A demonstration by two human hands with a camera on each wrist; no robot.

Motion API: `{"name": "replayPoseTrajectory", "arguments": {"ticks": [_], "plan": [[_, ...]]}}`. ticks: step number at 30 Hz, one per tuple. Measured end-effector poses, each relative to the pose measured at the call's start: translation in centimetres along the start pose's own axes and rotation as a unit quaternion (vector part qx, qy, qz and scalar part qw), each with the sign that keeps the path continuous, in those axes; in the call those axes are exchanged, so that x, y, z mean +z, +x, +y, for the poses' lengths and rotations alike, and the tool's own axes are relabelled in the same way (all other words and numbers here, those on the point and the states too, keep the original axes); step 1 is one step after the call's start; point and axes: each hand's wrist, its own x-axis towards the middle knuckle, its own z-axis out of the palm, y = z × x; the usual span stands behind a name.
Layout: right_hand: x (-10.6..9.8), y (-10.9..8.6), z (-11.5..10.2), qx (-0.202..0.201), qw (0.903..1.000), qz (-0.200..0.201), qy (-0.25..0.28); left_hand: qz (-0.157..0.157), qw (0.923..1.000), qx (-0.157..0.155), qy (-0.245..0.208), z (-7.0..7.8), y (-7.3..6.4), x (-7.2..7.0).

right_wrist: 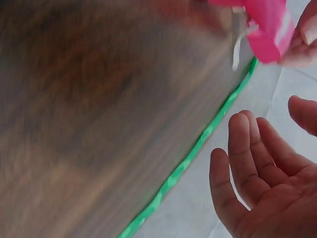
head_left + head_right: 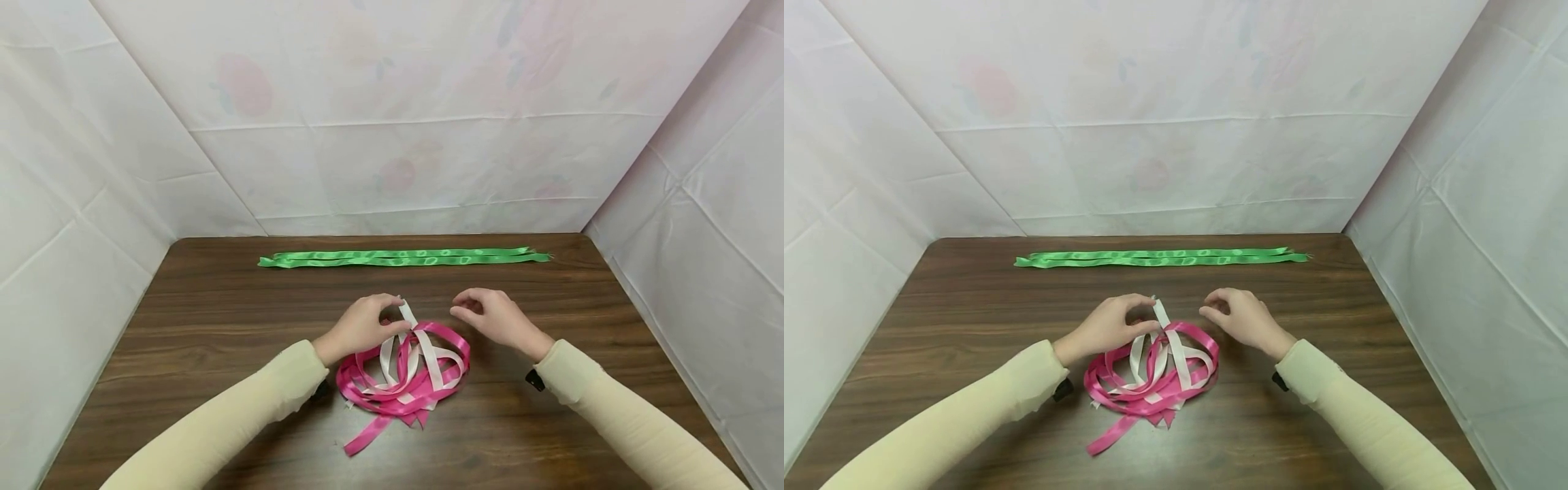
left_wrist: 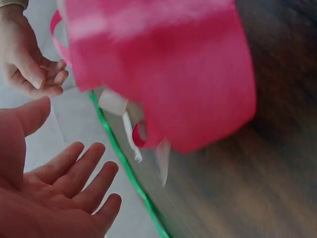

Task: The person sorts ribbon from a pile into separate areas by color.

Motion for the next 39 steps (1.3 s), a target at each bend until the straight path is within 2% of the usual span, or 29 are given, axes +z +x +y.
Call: {"name": "replayPoseTrajectory", "arguments": {"ticks": [8,15,21,25,30,39], "plan": [[1.9,-0.3,-0.4,0.019,0.9989,-0.042,0.001,-0.034,0.999,0.029,0.0,-0.4,0.6,1.3],[2.6,-0.5,-0.5,0.011,0.9985,-0.053,0.01,-0.047,0.9984,0.024,0.02,-0.4,0.4,1.9],[2.9,-0.8,-0.5,0.019,0.9963,-0.078,0.029,-0.027,0.9943,0.069,0.077,-0.1,-0.4,2.4],[3.0,-1.2,-0.7,0.018,0.9951,-0.091,0.035,-0.019,0.9917,0.087,0.093,0.3,-1.1,2.8],[3.2,-1.7,-1.1,0.011,0.9936,-0.098,0.054,-0.014,0.9906,0.096,0.096,0.6,-1.9,3.4],[3.5,-2.2,-1.4,0.004,0.9933,-0.099,0.06,-0.009,0.9924,0.086,0.088,0.9,-3.1,3.5]]}}
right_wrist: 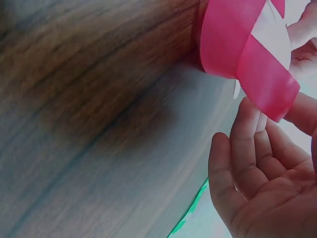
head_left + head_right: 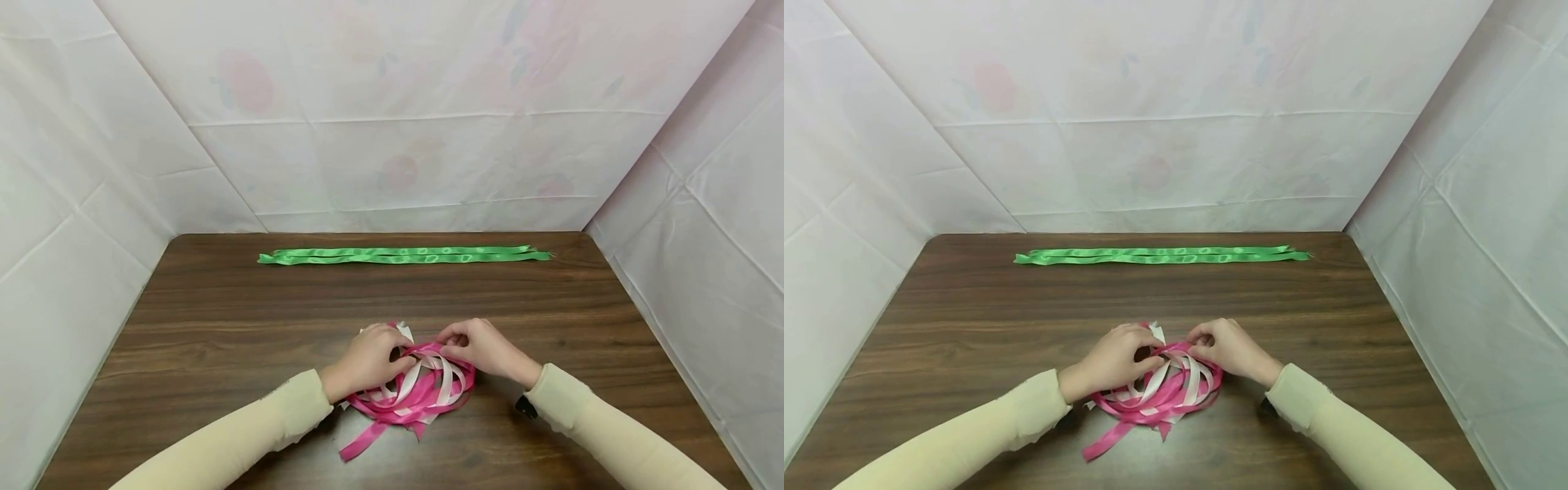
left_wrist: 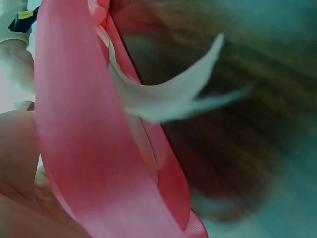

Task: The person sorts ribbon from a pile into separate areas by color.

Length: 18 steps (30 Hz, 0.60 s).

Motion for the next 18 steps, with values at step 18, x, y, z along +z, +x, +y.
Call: {"name": "replayPoseTrajectory", "arguments": {"ticks": [18], "plan": [[-0.4,-1.1,-1.6,-0.047,0.9983,-0.004,0.033,0.029,0.9993,0.015,-0.016,0.7,-0.5,-0.4]]}}
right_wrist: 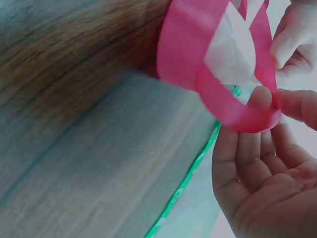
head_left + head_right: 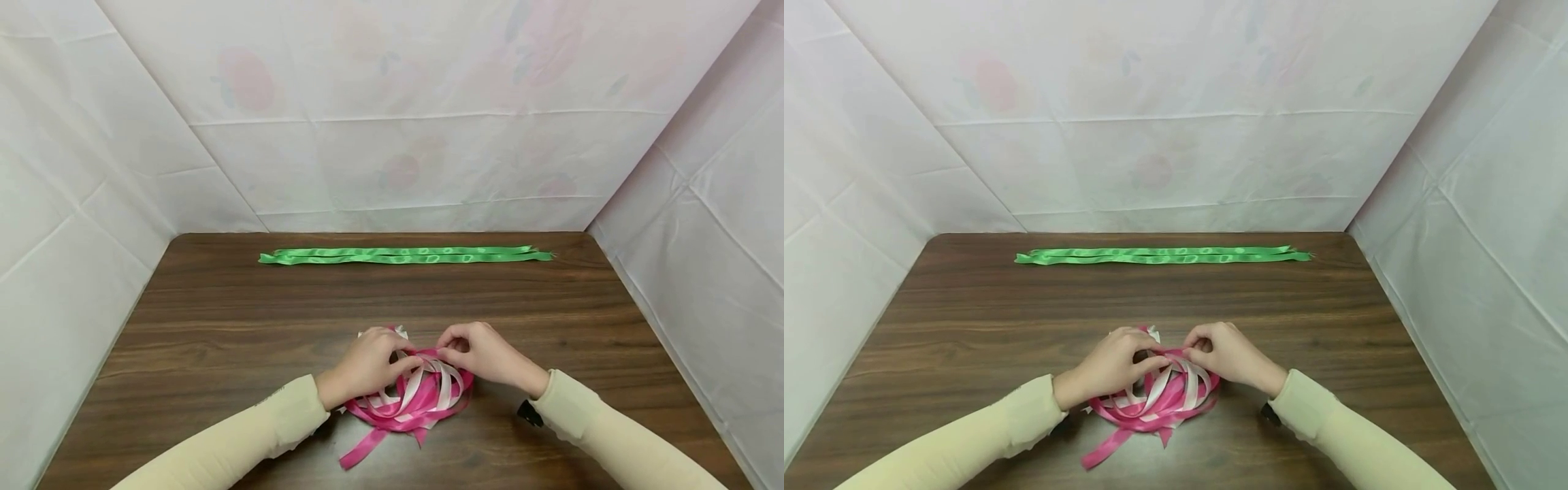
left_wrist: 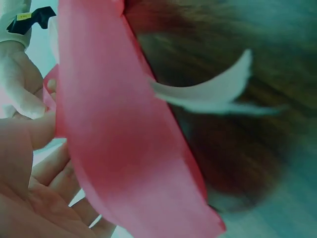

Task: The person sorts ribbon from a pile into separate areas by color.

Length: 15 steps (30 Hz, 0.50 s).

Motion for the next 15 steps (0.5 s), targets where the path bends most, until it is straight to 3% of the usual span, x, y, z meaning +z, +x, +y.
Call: {"name": "replayPoseTrajectory", "arguments": {"ticks": [7,11,15], "plan": [[-0.5,-0.4,-0.9,-0.009,0.9998,-0.008,0.014,0.017,0.9995,0.01,-0.025,0.4,0.1,-0.8],[-1.4,-0.7,-1.5,-0.013,0.9993,-0.022,0.028,0.015,0.9985,0.021,-0.049,1.0,0.0,-2.0],[-2.5,-1.2,-2.1,-0.017,0.9974,-0.047,0.053,0.019,0.9985,0.034,-0.039,1.7,-0.1,-3.5]]}}
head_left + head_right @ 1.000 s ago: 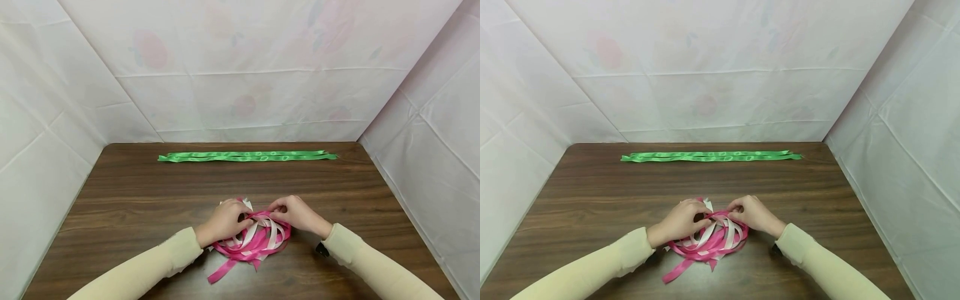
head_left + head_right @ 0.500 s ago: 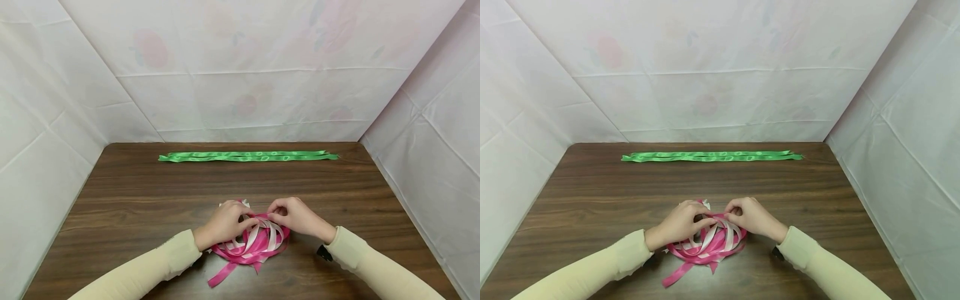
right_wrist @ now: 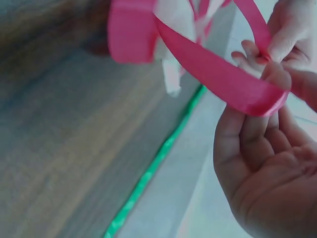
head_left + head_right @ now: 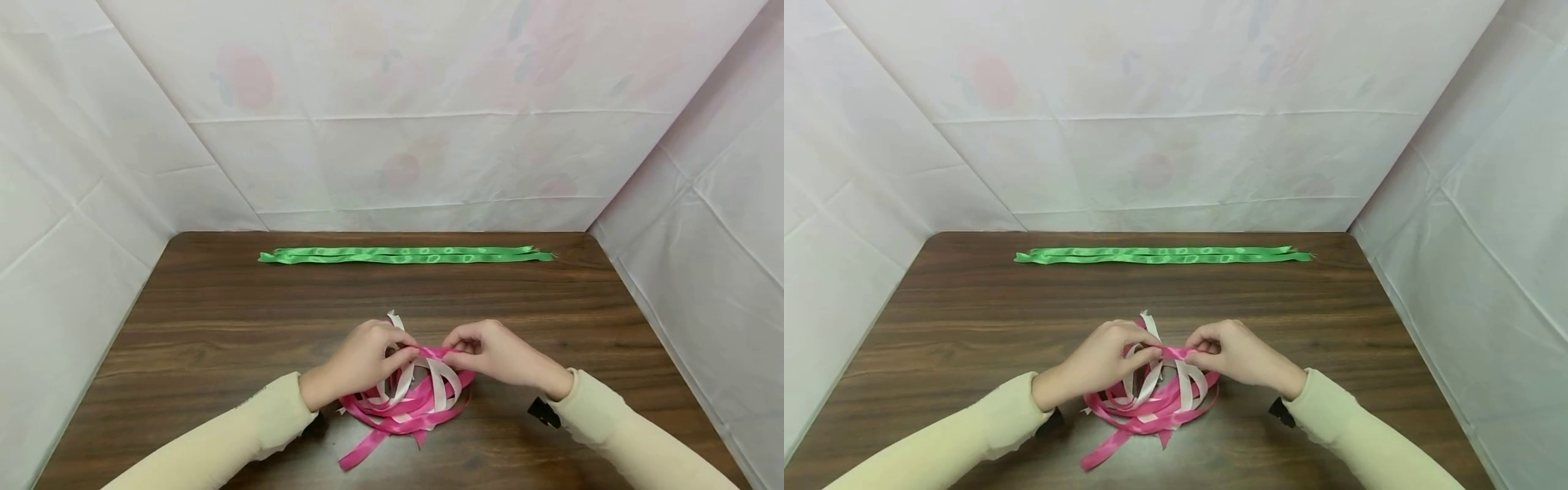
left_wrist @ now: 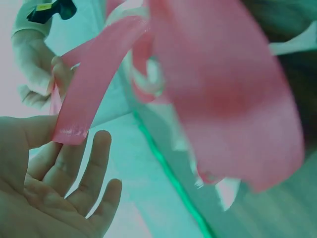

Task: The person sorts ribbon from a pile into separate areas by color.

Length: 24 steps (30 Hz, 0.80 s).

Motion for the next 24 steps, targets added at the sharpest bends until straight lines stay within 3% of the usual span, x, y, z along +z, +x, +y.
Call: {"name": "replayPoseTrajectory", "arguments": {"ticks": [6,16,24], "plan": [[-1.7,-0.8,-1.0,-0.001,0.9999,-0.01,0.01,0.017,0.9998,0.003,-0.007,0.8,-0.2,-2.2],[-3.7,-1.7,-2.4,-0.016,0.9988,0.044,-0.012,0.048,0.9973,0.017,-0.053,1.1,-0.3,-5.1],[-5.2,-2.5,-3.0,-0.028,0.9962,0.083,-0.008,0.038,0.9961,-0.037,-0.07,0.8,-0.6,-6.9]]}}
